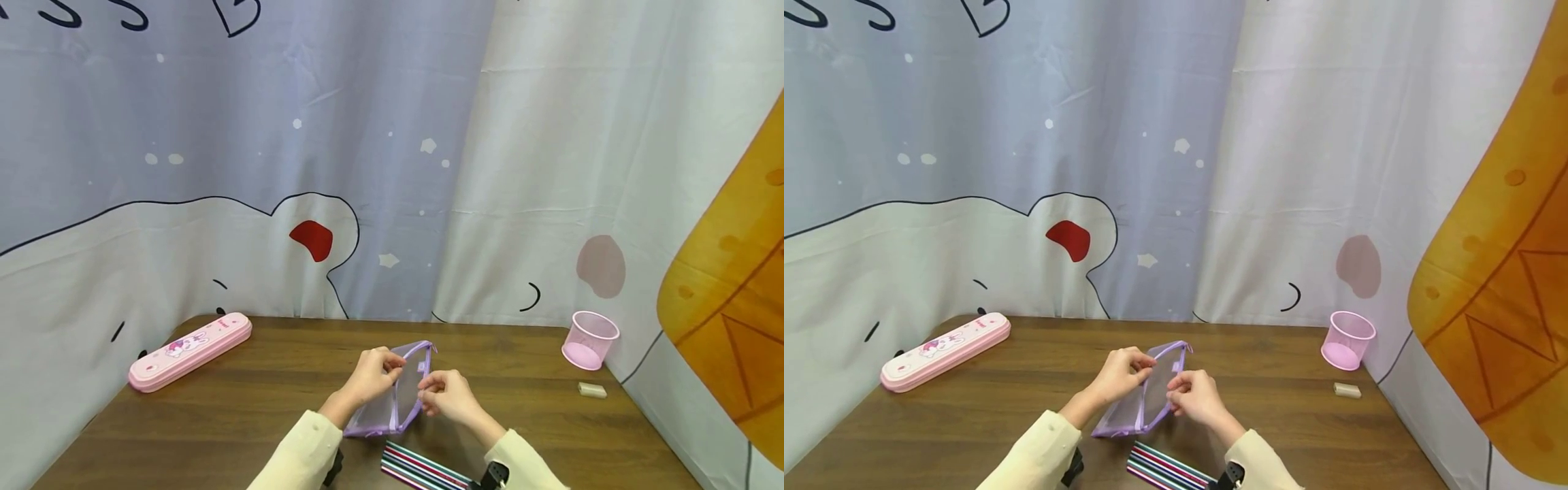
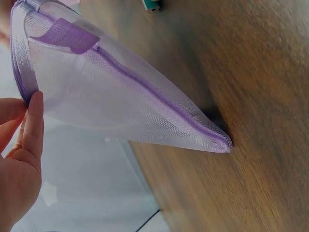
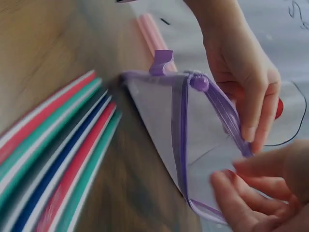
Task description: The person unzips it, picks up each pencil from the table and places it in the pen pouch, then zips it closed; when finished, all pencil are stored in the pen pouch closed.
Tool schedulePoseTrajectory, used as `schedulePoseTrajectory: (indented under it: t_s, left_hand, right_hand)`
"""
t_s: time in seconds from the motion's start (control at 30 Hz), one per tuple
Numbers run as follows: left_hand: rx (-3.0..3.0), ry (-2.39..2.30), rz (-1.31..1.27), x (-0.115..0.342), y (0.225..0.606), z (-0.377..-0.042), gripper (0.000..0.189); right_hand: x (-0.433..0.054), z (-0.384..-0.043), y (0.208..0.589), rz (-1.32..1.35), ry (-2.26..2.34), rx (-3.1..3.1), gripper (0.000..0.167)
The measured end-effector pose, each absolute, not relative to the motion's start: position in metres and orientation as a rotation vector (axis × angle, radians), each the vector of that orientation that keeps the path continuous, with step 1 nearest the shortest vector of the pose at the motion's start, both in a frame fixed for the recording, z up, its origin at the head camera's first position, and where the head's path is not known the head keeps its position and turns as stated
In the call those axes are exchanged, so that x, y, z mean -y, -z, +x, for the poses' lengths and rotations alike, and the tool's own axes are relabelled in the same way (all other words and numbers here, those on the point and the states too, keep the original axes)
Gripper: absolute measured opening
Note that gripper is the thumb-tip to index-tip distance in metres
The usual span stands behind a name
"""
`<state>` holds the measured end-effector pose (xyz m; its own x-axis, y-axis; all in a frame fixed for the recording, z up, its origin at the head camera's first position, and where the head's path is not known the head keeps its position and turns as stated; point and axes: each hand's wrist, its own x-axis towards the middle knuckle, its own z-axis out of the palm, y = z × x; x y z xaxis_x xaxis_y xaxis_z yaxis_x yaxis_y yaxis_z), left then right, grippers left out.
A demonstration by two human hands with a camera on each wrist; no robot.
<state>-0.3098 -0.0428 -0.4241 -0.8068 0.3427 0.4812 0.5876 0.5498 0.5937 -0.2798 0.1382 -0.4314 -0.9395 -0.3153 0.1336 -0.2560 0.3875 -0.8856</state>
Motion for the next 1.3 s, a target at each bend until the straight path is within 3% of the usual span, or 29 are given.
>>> schedulePoseTrajectory:
  t_s: [0.23,0.47,1.3]
  left_hand:
    - [2.486,1.113,-0.762,0.046,0.422,-0.31,0.014]
    - [2.495,1.103,-0.761,0.048,0.42,-0.31,0.014]
    - [2.488,1.092,-0.769,0.053,0.426,-0.311,0.015]
  right_hand:
    - [-0.165,-0.247,0.432,-0.947,0.968,-2.692,0.008]
    - [-0.174,-0.218,0.442,-1.057,0.622,-2.811,0.007]
    - [-0.178,-0.218,0.435,-1.081,0.865,-2.649,0.014]
